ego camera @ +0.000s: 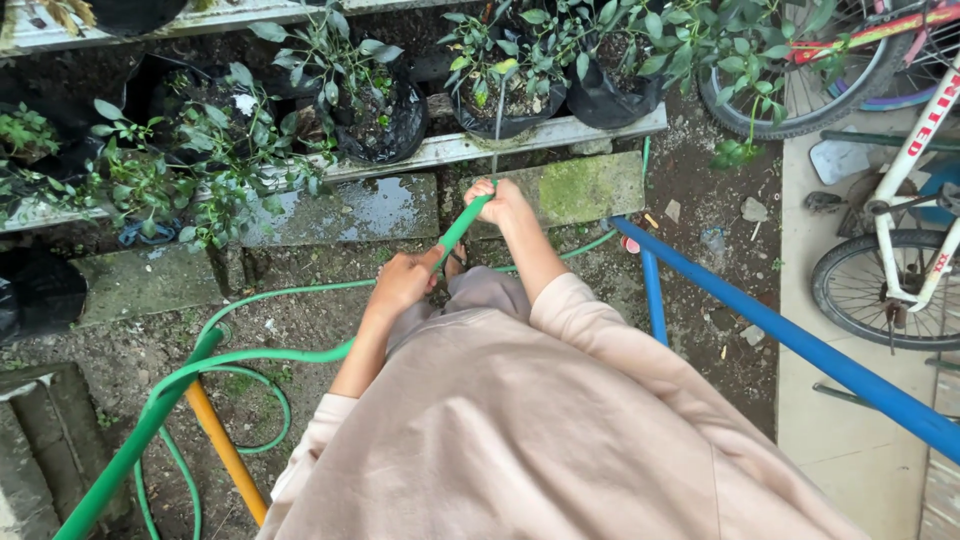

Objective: Water the plants in the garden using a hose.

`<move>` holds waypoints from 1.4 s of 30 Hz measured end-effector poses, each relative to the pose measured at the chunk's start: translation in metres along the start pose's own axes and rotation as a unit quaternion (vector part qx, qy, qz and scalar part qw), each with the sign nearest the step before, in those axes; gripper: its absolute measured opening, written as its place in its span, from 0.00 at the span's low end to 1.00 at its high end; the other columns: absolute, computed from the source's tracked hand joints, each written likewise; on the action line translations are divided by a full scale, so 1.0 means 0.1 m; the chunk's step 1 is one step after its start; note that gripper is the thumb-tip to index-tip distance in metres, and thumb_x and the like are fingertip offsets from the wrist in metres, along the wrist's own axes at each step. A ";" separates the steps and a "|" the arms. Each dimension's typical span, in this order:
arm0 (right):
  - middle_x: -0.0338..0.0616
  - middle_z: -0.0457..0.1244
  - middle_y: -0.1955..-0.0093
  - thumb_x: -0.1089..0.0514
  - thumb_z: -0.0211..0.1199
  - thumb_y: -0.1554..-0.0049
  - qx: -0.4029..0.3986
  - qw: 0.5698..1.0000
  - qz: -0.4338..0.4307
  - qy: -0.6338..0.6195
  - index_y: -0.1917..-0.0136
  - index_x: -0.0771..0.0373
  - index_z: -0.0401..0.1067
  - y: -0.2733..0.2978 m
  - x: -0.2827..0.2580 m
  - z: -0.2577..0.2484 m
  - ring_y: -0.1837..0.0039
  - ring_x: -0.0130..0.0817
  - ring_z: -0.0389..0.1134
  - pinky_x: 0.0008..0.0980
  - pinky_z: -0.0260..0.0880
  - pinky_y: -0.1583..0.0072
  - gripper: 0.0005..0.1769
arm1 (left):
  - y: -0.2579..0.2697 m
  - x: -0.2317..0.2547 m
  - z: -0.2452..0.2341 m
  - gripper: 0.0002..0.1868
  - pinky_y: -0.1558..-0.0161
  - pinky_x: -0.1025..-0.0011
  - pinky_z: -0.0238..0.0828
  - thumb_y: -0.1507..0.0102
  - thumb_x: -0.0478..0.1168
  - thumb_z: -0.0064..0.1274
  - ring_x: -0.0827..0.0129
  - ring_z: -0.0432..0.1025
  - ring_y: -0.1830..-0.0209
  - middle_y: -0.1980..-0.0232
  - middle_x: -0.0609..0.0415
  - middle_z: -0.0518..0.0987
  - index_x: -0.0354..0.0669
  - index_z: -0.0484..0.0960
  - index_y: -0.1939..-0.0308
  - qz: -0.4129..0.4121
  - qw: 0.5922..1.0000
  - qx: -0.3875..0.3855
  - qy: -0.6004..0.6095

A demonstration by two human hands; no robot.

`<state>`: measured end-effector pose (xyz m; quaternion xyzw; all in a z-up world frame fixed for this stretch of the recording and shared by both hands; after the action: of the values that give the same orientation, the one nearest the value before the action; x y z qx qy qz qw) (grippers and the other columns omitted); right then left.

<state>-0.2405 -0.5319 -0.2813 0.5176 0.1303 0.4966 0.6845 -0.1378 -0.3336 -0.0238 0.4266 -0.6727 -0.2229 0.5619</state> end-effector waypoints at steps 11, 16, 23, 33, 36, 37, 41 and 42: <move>0.34 0.45 0.78 0.44 0.32 0.33 0.043 0.999 -0.024 -0.011 0.71 0.58 0.52 -0.08 0.17 0.14 0.77 0.27 0.45 0.31 0.50 0.69 0.29 | -0.11 -0.17 -0.14 0.33 0.75 0.64 0.60 0.35 0.62 0.49 0.68 0.64 0.82 0.81 0.52 0.73 0.36 0.80 0.78 -0.015 0.994 -0.018 0.107; 0.33 0.45 0.79 0.45 0.33 0.31 0.012 0.997 -0.071 -0.030 0.71 0.58 0.52 0.21 -0.17 -0.11 0.77 0.27 0.46 0.32 0.50 0.68 0.29 | -0.21 -0.08 0.06 0.34 0.75 0.66 0.63 0.35 0.63 0.48 0.69 0.67 0.83 0.81 0.53 0.76 0.36 0.81 0.80 -0.015 0.996 -0.051 0.070; 0.35 0.45 0.78 0.41 0.30 0.32 -0.016 0.991 -0.110 -0.069 0.70 0.58 0.52 0.48 -0.31 -0.39 0.75 0.29 0.46 0.32 0.51 0.67 0.30 | -0.09 -0.12 0.26 0.34 0.72 0.64 0.68 0.35 0.64 0.47 0.65 0.71 0.81 0.82 0.52 0.75 0.37 0.79 0.80 0.018 0.995 -0.091 0.036; 0.37 0.47 0.77 0.50 0.35 0.33 -0.049 0.993 -0.106 -0.003 0.70 0.58 0.52 0.49 0.22 -0.15 0.75 0.30 0.47 0.33 0.52 0.68 0.25 | 0.20 -0.60 0.09 0.36 0.67 0.65 0.71 0.33 0.63 0.44 0.63 0.75 0.79 0.82 0.50 0.77 0.38 0.82 0.82 0.099 0.994 -0.033 0.042; 0.36 0.47 0.77 0.49 0.33 0.33 -0.045 0.993 -0.105 -0.021 0.70 0.58 0.53 0.48 0.34 -0.23 0.75 0.30 0.47 0.33 0.52 0.68 0.26 | 0.41 -0.53 -0.03 0.29 0.71 0.62 0.67 0.33 0.62 0.43 0.65 0.69 0.79 0.81 0.52 0.75 0.46 0.87 0.74 0.092 0.990 -0.063 0.086; 0.36 0.47 0.77 0.49 0.33 0.33 -0.047 0.993 -0.105 -0.019 0.70 0.58 0.53 0.46 0.35 -0.24 0.75 0.30 0.47 0.33 0.52 0.68 0.26 | 0.40 -0.57 -0.02 0.29 0.71 0.62 0.67 0.33 0.62 0.43 0.65 0.69 0.79 0.81 0.52 0.75 0.46 0.87 0.74 0.094 0.990 -0.061 0.086; 0.35 0.47 0.77 0.46 0.33 0.33 -0.041 0.993 -0.114 -0.002 0.70 0.58 0.53 0.50 0.46 -0.24 0.75 0.29 0.47 0.32 0.52 0.68 0.27 | 0.37 -0.73 -0.02 0.36 0.69 0.63 0.69 0.33 0.63 0.45 0.63 0.72 0.81 0.83 0.49 0.76 0.37 0.82 0.81 0.066 0.997 -0.033 0.039; 0.35 0.47 0.77 0.45 0.33 0.33 -0.036 0.992 -0.121 0.005 0.70 0.58 0.53 0.54 0.49 -0.21 0.75 0.29 0.47 0.32 0.52 0.68 0.27 | 0.37 -0.75 -0.02 0.36 0.68 0.63 0.70 0.33 0.63 0.45 0.62 0.72 0.80 0.83 0.49 0.76 0.36 0.81 0.82 0.070 0.997 -0.025 0.032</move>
<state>-0.2616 -0.4811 -0.2287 0.4707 0.1770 0.4172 0.7570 -0.1479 -0.2520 -0.0369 0.3715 -0.6766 -0.1859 0.6080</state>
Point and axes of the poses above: each hand's wrist, its own y-axis away from the middle knuckle, its own z-axis out of the palm, x = y × z, the point moved 5 cm from there along -y, towards the middle knuckle
